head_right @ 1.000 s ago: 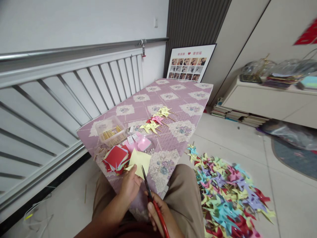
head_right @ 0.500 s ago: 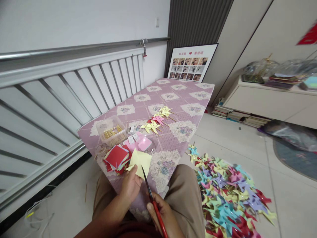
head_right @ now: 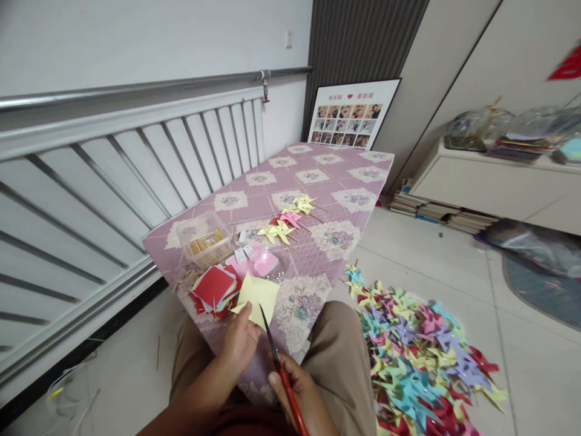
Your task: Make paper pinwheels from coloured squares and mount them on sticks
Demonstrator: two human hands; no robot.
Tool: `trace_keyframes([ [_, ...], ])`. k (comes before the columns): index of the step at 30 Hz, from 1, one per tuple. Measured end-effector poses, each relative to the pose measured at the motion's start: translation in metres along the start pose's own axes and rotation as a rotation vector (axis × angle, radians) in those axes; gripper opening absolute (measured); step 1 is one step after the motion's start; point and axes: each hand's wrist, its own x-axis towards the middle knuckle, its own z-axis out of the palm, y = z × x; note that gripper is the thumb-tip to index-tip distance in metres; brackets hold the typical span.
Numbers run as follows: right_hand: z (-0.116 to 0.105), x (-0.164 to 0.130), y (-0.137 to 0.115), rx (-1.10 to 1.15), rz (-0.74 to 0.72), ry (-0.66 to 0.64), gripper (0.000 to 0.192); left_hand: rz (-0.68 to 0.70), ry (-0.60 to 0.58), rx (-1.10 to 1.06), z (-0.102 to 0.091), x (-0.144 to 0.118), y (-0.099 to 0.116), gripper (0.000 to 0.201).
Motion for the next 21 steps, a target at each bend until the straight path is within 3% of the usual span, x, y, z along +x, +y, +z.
trace_keyframes([
  [6, 0.002, -0.001, -0.009, 0.02, 0.003, 0.017, 0.041, -0.017, 0.021, 0.018, -0.001, 0.001, -0.001, 0.036],
  [13, 0.0, 0.0, -0.003, -0.011, 0.003, -0.034, 0.04, -0.012, 0.007, 0.007, 0.001, -0.001, 0.001, 0.035],
  [21, -0.002, 0.0, 0.002, -0.037, -0.017, 0.003, 0.039, -0.011, -0.002, -0.002, -0.001, 0.0, 0.0, 0.035],
])
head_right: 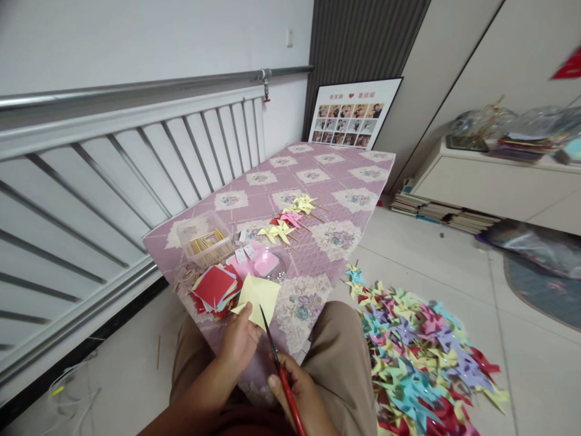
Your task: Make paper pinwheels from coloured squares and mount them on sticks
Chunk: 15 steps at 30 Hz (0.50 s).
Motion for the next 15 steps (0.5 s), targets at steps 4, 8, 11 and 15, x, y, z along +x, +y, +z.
trace_keyframes([
  [4, -0.004, -0.003, 0.006, 0.033, -0.009, 0.004, 0.046, 0.006, -0.026, -0.013, -0.002, 0.005, 0.0, 0.037],
  [8, -0.008, -0.007, 0.006, 0.038, -0.02, -0.062, 0.05, 0.021, -0.009, -0.056, -0.005, 0.01, 0.006, 0.039],
  [11, -0.009, -0.01, 0.013, 0.07, 0.001, -0.018, 0.047, 0.037, 0.016, -0.073, -0.006, 0.011, 0.014, 0.039],
  [15, -0.004, -0.003, 0.03, 0.32, 0.096, 0.108, 0.049, 0.021, 0.031, -0.064, -0.005, 0.006, 0.019, 0.042],
])
